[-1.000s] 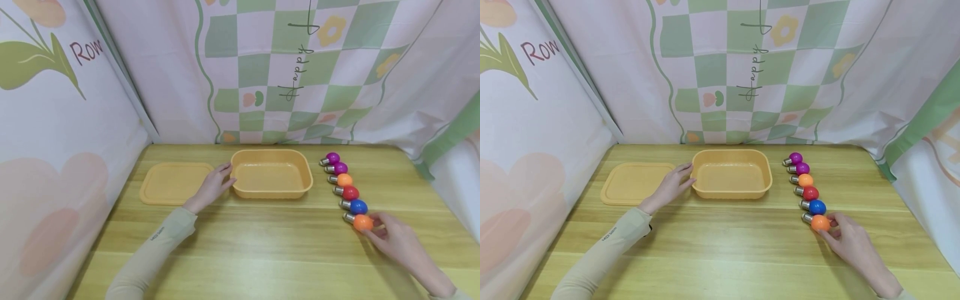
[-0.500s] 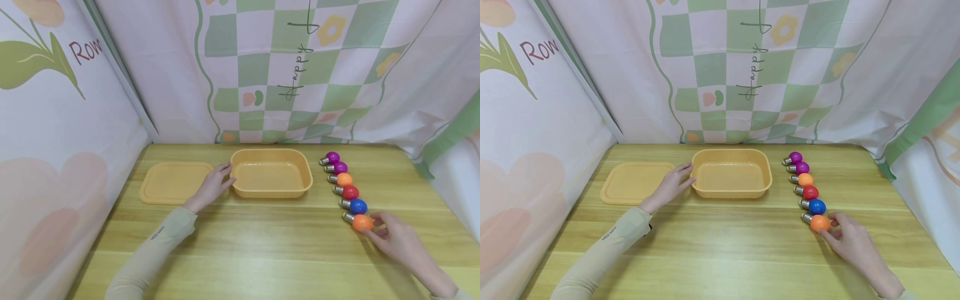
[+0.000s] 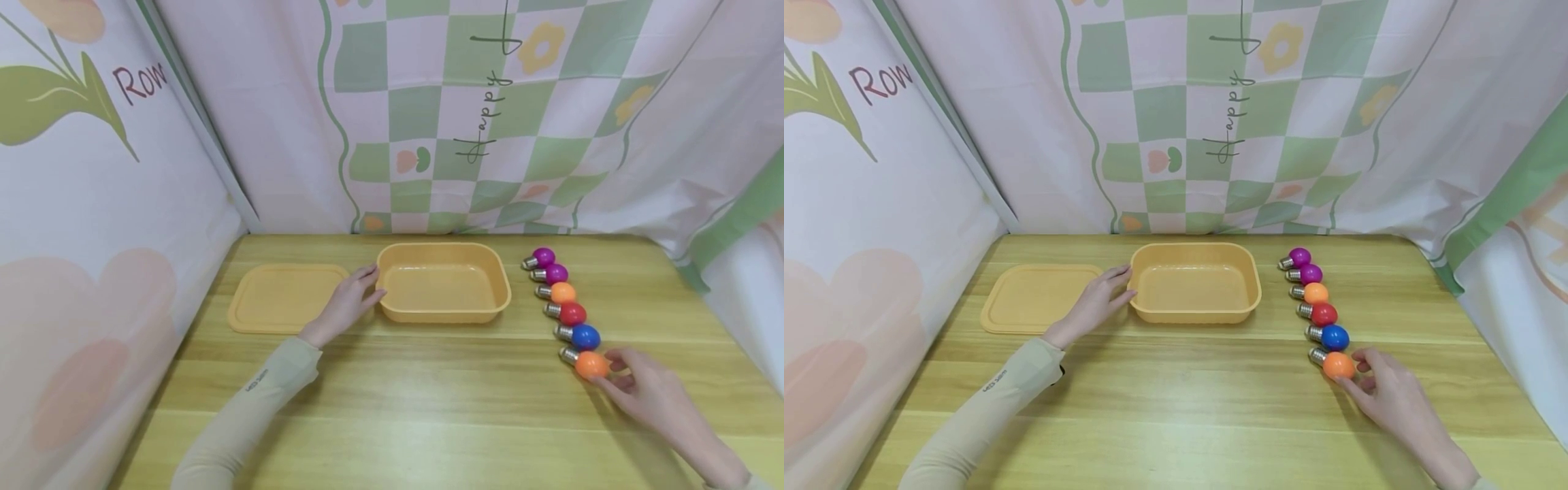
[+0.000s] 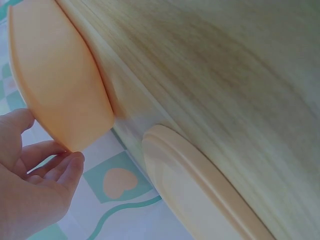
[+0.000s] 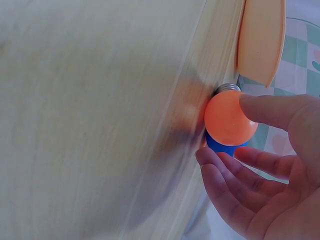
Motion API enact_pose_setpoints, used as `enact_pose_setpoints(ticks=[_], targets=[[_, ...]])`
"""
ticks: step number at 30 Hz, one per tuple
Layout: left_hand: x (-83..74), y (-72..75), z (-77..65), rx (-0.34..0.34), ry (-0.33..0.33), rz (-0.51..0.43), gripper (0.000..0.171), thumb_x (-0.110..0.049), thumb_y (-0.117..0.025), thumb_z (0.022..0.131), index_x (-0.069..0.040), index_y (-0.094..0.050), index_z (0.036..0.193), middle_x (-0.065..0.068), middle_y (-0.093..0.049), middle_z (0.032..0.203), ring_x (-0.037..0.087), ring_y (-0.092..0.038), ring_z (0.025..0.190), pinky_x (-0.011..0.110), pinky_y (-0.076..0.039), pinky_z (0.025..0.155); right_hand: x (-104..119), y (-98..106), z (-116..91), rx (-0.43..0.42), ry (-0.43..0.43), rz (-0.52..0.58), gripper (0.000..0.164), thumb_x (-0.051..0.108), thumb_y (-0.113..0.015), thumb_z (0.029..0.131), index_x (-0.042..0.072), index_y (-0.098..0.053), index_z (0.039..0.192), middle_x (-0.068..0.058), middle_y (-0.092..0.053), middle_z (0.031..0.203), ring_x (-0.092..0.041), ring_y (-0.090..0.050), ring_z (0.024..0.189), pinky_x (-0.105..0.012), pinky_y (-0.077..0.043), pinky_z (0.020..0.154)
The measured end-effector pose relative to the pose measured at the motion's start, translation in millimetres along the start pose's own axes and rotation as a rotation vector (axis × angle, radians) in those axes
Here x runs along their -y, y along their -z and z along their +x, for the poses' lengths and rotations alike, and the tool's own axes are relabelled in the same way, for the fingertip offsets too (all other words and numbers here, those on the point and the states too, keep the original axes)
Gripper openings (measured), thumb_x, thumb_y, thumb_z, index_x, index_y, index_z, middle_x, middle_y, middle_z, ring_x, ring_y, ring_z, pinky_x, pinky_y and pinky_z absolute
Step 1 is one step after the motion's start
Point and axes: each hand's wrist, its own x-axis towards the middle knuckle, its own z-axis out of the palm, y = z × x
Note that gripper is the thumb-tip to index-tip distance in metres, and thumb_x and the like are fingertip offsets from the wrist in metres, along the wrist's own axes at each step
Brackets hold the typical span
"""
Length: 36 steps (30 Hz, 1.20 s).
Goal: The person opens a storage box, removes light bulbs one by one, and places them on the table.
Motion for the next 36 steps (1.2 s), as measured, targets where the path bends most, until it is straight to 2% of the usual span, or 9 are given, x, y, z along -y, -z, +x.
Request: enact_pose_setpoints(ticks=[9, 21, 28, 36], targets=[[-1.1, 0.7, -0.3, 0.006, 0.010, -0.007, 0.051, -0.024, -0.064, 0.097, 0.010, -0.054, 0.134, 0.027, -0.052, 0.144, 0.039, -0.054, 0.132, 0.045, -0.047, 0.111, 1.0, -0.2, -1.3, -0.031, 0.033, -0.012, 0.048, 0.013, -0.089, 0.065, -0.003, -0.064, 0.103, -0.019, -0.070, 0.084, -0.010, -0.064, 0.056, -0.022, -0.053, 0.048], [-1.2, 1.4, -0.6, 0.002, 0.008, -0.013, 0.051, -0.024, -0.064, 0.097, 0.010, -0.054, 0.134, 0.026, -0.052, 0.144, 0.039, -0.054, 0.132, 0.045, -0.047, 0.111, 4.8, -0.5, -2.5, -0.006, 0.019, 0.010, 0.043, 0.011, -0.088, 0.066, -0.002, -0.065, 0.100, -0.019, -0.071, 0.085, -0.010, -0.065, 0.058, -0.023, -0.054, 0.050], [-1.0, 1.5, -0.4, 0.000, 0.003, -0.016, 0.051, -0.024, -0.064, 0.097, 0.010, -0.054, 0.133, 0.027, -0.052, 0.143, 0.039, -0.054, 0.132, 0.045, -0.047, 0.111, 1.9, -1.9, -1.8, 0.023, -0.012, 0.008, 0.042, 0.012, -0.087, 0.070, -0.004, -0.064, 0.102, -0.021, -0.071, 0.087, -0.011, -0.065, 0.059, -0.022, -0.053, 0.050], [-0.9, 1.2, 0.1, -0.010, -0.010, -0.009, 0.049, -0.022, -0.065, 0.096, 0.011, -0.056, 0.132, 0.027, -0.053, 0.142, 0.039, -0.055, 0.131, 0.045, -0.048, 0.110, -3.3, -2.1, -0.2, 0.006, -0.008, 0.025, 0.044, 0.009, -0.087, 0.069, -0.006, -0.063, 0.103, -0.021, -0.071, 0.085, -0.008, -0.064, 0.057, -0.023, -0.054, 0.049]])
